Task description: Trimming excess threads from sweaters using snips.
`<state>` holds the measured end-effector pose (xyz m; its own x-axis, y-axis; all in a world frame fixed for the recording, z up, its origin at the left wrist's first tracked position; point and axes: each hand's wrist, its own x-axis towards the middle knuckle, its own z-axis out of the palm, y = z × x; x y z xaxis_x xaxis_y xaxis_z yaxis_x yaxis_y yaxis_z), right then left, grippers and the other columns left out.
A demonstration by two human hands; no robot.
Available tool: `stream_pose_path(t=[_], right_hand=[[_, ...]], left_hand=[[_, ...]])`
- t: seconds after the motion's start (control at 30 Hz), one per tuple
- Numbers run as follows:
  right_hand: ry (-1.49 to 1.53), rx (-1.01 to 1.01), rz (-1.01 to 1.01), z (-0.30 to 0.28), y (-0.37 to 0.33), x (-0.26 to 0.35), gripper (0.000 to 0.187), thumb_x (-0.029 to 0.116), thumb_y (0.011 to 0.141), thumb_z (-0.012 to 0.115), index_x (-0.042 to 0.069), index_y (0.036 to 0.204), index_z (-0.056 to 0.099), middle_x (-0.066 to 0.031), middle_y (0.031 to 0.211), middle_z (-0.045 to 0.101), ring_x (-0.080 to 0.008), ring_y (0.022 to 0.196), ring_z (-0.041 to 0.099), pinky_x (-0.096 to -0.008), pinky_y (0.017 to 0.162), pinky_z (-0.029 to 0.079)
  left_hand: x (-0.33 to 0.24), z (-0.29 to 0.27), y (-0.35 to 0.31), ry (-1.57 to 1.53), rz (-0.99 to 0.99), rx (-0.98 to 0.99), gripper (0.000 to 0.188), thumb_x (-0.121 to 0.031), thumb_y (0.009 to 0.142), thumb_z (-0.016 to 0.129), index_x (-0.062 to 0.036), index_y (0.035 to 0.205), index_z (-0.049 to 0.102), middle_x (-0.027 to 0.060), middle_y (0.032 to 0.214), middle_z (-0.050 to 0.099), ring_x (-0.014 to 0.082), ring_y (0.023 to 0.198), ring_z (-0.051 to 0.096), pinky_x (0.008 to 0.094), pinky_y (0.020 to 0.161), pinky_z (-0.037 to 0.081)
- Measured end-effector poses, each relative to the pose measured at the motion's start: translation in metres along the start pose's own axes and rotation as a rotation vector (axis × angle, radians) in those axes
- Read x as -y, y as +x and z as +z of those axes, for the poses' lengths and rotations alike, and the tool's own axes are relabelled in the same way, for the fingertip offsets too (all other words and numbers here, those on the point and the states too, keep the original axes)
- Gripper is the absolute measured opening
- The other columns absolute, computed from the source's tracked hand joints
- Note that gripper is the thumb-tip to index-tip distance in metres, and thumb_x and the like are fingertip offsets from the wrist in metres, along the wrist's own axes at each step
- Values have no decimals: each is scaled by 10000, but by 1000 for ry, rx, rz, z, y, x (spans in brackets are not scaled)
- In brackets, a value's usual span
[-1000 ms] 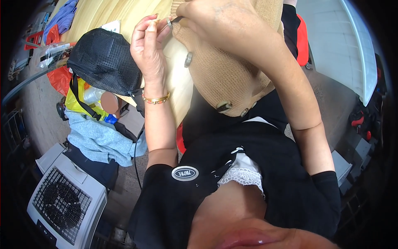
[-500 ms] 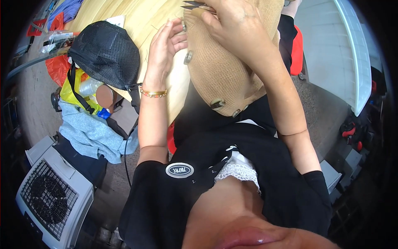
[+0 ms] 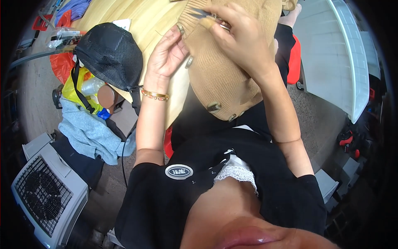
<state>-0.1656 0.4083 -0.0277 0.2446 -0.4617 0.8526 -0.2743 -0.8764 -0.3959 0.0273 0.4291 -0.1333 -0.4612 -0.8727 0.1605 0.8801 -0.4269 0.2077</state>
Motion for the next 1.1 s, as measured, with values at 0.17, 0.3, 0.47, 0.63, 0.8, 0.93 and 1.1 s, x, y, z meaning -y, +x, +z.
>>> stream_pose_path(t=[0.17,0.3,0.47,0.63,0.8,0.93,1.1], right_hand=[[-107,246,498,-21,-6,24,266,143,838,691,60,1090,693,-96,748,567,-236,638,609,-337,576,470],[-105,219,440,-29,0,40,293,81,819,693,65,1112,685,-73,741,544,-191,602,582,-317,549,455],[-143,217,414,-32,1,54,350,59,776,709,85,1124,685,-58,770,545,-191,619,591,-317,552,468],[-225,205,354,-31,-2,54,377,70,750,727,101,1123,683,-48,801,547,-206,645,603,-326,567,488],[-224,174,269,-30,-2,54,326,-7,784,727,36,1105,692,-70,762,544,-157,587,509,-276,509,399],[-233,196,277,-31,-2,54,322,1,785,731,40,1102,695,-72,754,545,-158,583,521,-277,507,404],[-313,231,210,-33,3,52,324,57,781,754,58,1100,699,-54,739,543,-148,570,535,-274,492,409]], left_hand=[[5,22,12,36,184,31,423,-42,955,574,-5,1357,448,132,1325,559,235,1243,536,406,1122,397],[11,39,19,242,282,23,387,-61,926,634,-44,1288,500,112,1271,599,224,1205,565,397,1086,436],[20,52,23,284,317,23,317,-67,932,631,-73,1235,538,92,1199,635,203,1156,593,374,1039,471],[20,51,24,320,340,55,332,-48,920,644,-74,1234,538,92,1196,640,194,1147,597,362,1033,471],[17,53,20,455,427,50,376,-5,901,653,-66,1253,534,100,1240,631,188,1145,600,330,1011,463],[12,53,19,487,421,56,387,11,897,652,-53,1259,529,113,1222,644,185,1132,610,316,989,470],[7,62,17,628,432,-28,387,19,883,663,-23,1246,535,125,1117,683,180,1045,647,293,938,494]])
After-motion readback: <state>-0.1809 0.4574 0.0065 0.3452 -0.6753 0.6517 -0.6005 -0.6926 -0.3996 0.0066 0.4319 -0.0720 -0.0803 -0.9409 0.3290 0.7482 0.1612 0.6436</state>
